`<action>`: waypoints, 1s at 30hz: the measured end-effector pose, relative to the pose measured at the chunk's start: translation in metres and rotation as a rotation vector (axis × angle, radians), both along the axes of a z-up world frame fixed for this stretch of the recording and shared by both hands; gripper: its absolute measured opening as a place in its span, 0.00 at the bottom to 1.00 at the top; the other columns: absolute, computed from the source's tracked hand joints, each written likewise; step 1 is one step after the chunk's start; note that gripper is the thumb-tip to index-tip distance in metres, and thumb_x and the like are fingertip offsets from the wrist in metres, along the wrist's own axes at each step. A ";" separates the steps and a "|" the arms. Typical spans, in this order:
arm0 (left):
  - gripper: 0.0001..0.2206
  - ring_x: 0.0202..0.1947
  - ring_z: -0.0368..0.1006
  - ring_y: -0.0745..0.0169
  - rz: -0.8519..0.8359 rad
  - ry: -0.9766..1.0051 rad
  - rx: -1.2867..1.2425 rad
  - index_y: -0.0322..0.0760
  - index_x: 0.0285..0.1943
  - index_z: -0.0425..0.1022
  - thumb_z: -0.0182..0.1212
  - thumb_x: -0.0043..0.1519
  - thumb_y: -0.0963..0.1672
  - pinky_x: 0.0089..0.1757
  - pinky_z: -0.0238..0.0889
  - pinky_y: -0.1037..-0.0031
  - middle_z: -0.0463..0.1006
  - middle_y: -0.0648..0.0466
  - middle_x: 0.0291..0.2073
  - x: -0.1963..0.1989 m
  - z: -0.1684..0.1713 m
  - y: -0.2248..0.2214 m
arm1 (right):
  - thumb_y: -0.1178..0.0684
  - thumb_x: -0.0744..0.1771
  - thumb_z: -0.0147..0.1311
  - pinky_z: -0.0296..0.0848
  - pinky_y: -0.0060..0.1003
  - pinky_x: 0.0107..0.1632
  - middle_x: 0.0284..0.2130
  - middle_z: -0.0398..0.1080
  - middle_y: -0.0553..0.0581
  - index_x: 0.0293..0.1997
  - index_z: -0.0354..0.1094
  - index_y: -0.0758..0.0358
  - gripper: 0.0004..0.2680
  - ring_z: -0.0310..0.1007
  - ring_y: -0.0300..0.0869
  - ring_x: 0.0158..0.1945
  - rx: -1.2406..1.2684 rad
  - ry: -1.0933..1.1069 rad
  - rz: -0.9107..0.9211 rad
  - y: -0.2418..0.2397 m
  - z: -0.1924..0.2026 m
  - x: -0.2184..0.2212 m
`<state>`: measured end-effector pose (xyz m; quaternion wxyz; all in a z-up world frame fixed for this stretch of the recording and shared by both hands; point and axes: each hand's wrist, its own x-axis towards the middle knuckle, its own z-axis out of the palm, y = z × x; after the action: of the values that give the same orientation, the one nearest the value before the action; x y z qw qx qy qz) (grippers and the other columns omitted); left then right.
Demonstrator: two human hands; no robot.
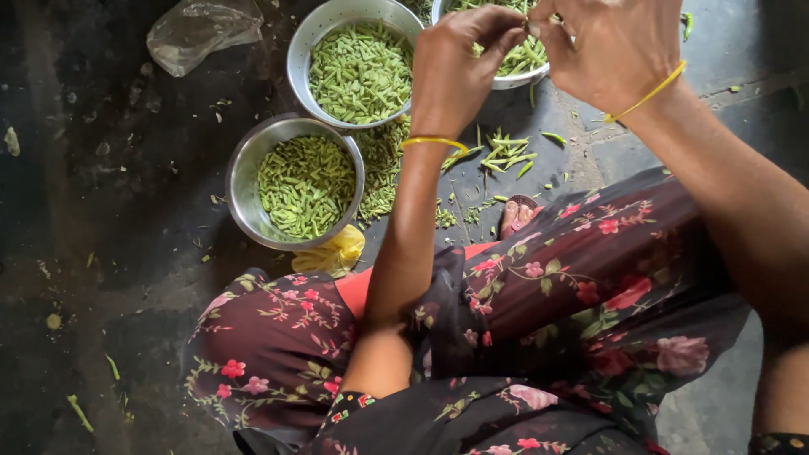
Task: The person sits on the floor and snaps green beans into smaller pieces by hand, placing the cut pieces into metal bowls. The person repeatedly picks beans from the floor, breaks them, and deposits the pieces into the bowls.
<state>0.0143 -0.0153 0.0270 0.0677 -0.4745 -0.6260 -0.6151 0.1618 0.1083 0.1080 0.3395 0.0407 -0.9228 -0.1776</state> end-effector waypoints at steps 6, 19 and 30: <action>0.05 0.46 0.75 0.47 0.174 0.320 -0.171 0.36 0.42 0.81 0.66 0.60 0.42 0.51 0.67 0.59 0.82 0.50 0.39 0.009 0.010 -0.006 | 0.60 0.64 0.56 0.66 0.40 0.41 0.34 0.71 0.50 0.38 0.69 0.60 0.02 0.74 0.43 0.38 0.166 -0.106 -0.042 -0.003 -0.003 -0.001; 0.08 0.32 0.78 0.65 -0.441 -0.885 0.421 0.24 0.47 0.83 0.67 0.64 0.40 0.38 0.72 0.73 0.84 0.47 0.32 0.005 -0.056 0.040 | 0.63 0.68 0.56 0.67 0.45 0.42 0.33 0.72 0.53 0.39 0.67 0.61 0.03 0.73 0.50 0.37 -0.311 -0.001 0.173 -0.001 -0.016 -0.013; 0.11 0.36 0.78 0.66 -0.498 -1.081 0.489 0.30 0.47 0.82 0.67 0.65 0.45 0.42 0.74 0.72 0.85 0.53 0.40 0.001 -0.055 0.044 | 0.59 0.67 0.59 0.69 0.43 0.38 0.35 0.70 0.56 0.41 0.64 0.63 0.06 0.74 0.50 0.41 -0.114 -0.024 0.040 -0.017 -0.008 -0.010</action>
<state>0.0154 0.0288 -0.0279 -0.2960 -0.1994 -0.2848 -0.8897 0.1515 0.0908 0.1000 0.3335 0.0419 -0.9345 -0.1174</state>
